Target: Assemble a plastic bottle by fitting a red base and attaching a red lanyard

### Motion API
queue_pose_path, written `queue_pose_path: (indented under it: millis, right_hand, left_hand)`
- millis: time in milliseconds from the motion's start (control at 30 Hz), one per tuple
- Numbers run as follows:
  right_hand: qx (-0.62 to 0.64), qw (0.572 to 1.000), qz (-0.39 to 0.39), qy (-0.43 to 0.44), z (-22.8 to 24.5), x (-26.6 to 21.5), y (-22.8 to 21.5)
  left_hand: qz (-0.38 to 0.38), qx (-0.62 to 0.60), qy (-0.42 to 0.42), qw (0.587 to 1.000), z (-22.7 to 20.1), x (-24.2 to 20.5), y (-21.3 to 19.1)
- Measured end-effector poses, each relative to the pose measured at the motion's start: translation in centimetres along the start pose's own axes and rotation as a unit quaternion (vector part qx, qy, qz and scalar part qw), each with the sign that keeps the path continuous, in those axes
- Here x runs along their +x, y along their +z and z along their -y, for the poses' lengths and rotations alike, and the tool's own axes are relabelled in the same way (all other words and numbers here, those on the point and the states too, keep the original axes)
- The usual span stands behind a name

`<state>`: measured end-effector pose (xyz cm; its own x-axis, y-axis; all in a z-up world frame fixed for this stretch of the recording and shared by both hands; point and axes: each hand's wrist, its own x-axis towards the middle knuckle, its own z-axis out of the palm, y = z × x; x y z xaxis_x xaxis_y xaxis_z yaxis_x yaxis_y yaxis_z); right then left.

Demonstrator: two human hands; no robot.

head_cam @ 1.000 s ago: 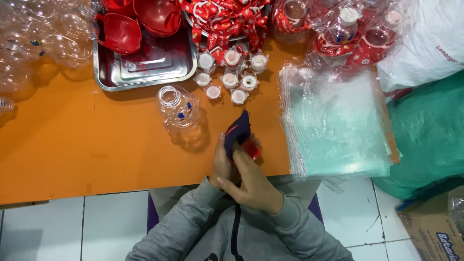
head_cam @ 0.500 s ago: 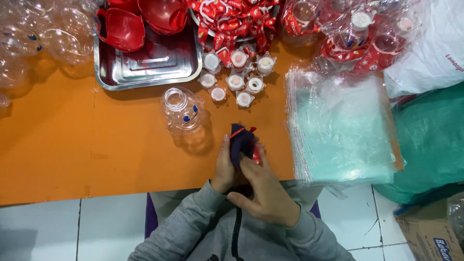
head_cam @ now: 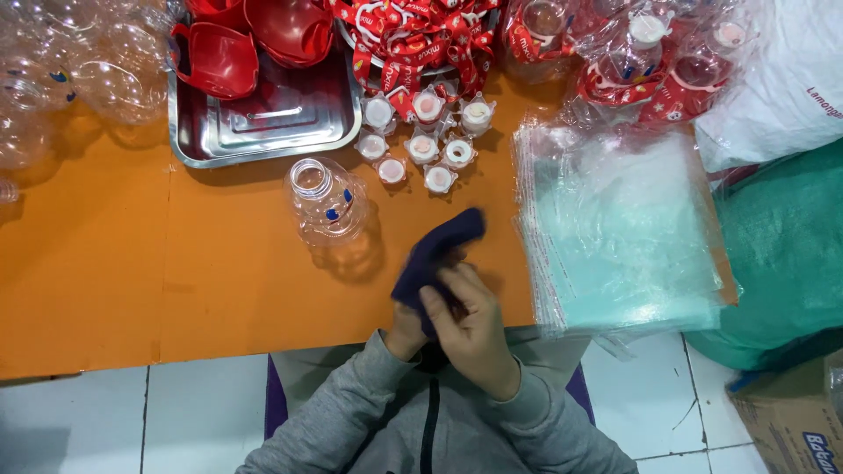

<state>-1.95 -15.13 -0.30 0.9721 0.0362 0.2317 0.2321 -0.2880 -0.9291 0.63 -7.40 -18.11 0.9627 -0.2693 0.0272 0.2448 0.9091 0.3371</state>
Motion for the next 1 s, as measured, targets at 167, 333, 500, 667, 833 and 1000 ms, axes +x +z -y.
queue_pose_path:
  millis: [167,333,500,667,833,1000]
  right_hand:
    - [0.0,0.999,0.041,-0.009,-2.3,-0.8,-0.4]
    - [-0.051,0.995,0.09,-0.013,-3.9,0.1,-2.3]
    - [-0.373,0.917,0.131,0.047,-4.9,0.7,-3.2]
    - [-0.3,0.954,-0.022,-0.002,-7.0,2.1,-2.3]
    - [-0.22,0.97,-0.071,-0.075,-8.4,3.1,-2.3]
    - [-0.211,0.967,-0.122,-0.077,-7.4,2.1,-2.0]
  left_hand:
    - [-0.042,0.02,0.019,0.999,-1.5,0.3,5.0]
    - [-0.046,0.284,0.094,0.953,-2.1,1.2,2.2]
    - [-0.025,0.354,0.112,0.928,-2.4,1.6,3.1]
    - [-0.038,0.345,0.108,0.932,-2.9,1.8,3.0]
    - [-0.039,0.326,0.093,0.94,-2.5,1.7,3.2]
    - [-0.049,0.337,0.095,0.935,-2.7,1.5,4.3]
